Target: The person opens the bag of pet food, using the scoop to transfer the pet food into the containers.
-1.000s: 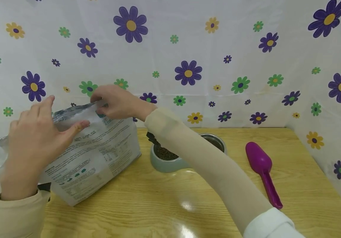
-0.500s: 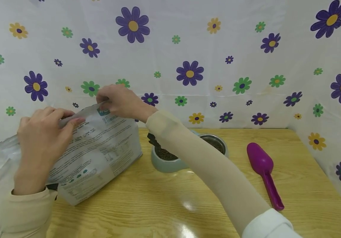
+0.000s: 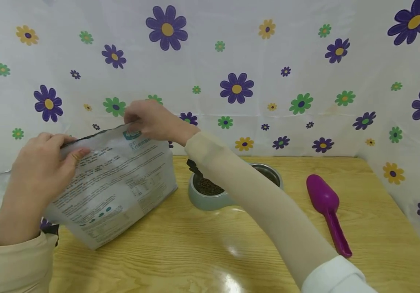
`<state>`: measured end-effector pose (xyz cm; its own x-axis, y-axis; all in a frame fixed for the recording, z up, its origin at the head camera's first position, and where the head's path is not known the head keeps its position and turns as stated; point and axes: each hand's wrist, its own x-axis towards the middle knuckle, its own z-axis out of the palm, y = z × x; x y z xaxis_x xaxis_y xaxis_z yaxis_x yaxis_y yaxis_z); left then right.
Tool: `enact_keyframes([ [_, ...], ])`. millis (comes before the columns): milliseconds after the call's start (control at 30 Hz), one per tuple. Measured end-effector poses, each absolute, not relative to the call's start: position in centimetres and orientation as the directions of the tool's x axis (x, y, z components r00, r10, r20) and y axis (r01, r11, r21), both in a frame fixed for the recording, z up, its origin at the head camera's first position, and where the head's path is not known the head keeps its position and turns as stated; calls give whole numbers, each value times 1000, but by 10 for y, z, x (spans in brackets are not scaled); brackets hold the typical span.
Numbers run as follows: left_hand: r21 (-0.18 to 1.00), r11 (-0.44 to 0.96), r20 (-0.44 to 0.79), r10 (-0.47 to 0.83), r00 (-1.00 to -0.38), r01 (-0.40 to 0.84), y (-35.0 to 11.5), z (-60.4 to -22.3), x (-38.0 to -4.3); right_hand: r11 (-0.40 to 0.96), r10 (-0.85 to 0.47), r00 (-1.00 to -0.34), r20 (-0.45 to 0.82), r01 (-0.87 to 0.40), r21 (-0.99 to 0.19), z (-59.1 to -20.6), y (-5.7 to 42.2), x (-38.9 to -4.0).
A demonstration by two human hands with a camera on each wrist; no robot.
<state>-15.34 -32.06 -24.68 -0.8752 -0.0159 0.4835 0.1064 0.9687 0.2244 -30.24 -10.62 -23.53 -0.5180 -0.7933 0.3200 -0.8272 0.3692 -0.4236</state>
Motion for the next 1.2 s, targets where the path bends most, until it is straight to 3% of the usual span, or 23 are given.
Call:
enact_keyframes([
  [133, 259, 961, 489, -40, -871, 101, -322, -249, -151, 381, -784, -525, 331, -828, -412, -236, -104, -303],
  [367, 200, 956, 661, 30, -750, 215, -318, -259, -153, 413, -782, -544, 305, -818, -400, -234, -106, -300],
  [533, 181, 964, 662, 25, -749, 192, -316, -259, -158, 399, -781, -541, 312, -817, -416, -234, -105, -300],
  [833, 55, 953, 718, 170, -675, 299, -314, -261, -162, 370, -811, -501, 303, -839, -398, -232, -112, -293],
  [1200, 79, 967, 581, 153, -799, 243, -309, -246, -154, 373, -832, -467, 300, -871, -320, -229, -118, -283],
])
